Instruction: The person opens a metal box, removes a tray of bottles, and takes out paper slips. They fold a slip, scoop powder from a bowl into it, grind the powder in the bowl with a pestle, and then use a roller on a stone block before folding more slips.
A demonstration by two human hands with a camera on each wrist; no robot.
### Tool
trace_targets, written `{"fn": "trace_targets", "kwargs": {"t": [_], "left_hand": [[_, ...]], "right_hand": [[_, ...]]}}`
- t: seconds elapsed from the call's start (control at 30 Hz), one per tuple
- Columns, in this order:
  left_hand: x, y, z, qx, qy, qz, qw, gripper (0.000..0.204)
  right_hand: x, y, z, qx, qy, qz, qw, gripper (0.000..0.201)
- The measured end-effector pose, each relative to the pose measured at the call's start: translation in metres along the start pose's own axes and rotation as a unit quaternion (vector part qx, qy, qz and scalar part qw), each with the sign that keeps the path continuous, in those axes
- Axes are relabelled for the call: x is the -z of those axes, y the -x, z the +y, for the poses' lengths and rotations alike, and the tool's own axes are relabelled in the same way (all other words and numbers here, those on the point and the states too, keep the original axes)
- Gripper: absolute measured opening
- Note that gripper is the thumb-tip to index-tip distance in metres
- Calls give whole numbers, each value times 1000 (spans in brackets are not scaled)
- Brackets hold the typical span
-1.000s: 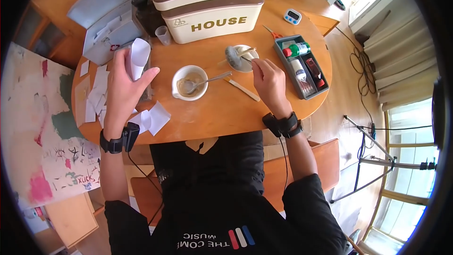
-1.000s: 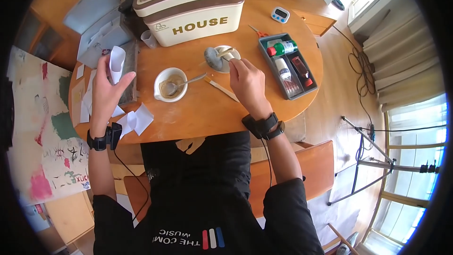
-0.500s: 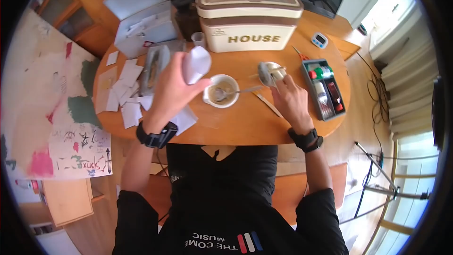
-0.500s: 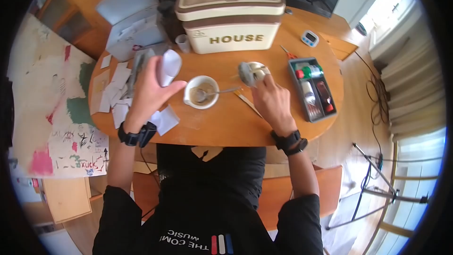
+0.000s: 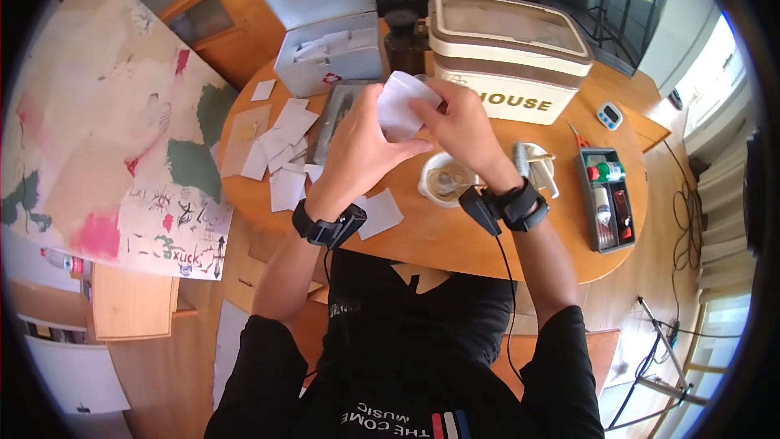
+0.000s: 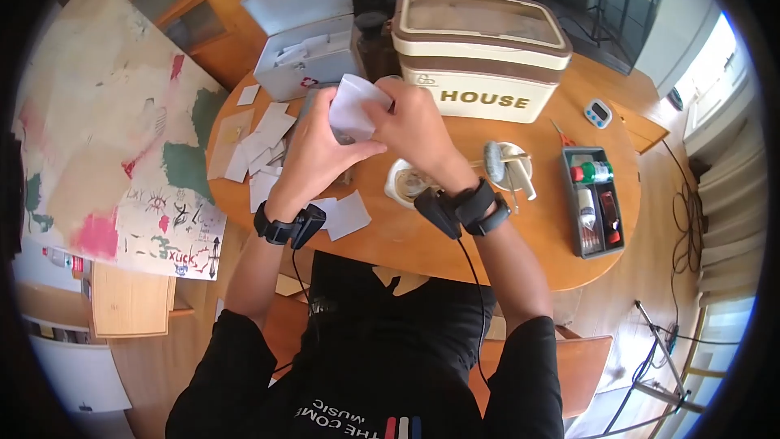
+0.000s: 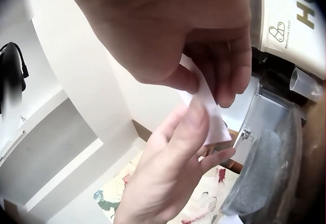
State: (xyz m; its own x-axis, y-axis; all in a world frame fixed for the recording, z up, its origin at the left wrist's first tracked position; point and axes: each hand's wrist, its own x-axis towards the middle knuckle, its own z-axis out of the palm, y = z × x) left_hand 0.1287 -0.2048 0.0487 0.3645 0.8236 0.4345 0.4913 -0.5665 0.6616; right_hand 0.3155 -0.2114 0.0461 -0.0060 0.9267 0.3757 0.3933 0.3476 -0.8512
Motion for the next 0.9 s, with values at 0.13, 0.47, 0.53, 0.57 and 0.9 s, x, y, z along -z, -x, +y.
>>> {"fn": "trace_targets", "kwargs": {"t": [0.13, 0.47, 0.53, 0.57, 0.9], "left_hand": [[33, -1, -36, 33, 172, -34, 984, 45], [79, 22, -70, 127, 240, -108, 956, 24], [82, 30, -81, 124, 261, -98, 952, 20], [83, 36, -84, 126, 244, -82, 958, 20], [92, 57, -71, 102, 108, -49, 988, 18]], "right_hand": [[-8, -5, -4, -4, -39, -91, 995, 21], [-69, -4, 1, 57, -83, -143, 985, 31], [-75, -3, -6, 64, -81, -157, 982, 27], [-77, -1, -11, 39, -65, -169, 983, 25], [-105, 3, -18, 139, 7, -114, 984, 9]]}}
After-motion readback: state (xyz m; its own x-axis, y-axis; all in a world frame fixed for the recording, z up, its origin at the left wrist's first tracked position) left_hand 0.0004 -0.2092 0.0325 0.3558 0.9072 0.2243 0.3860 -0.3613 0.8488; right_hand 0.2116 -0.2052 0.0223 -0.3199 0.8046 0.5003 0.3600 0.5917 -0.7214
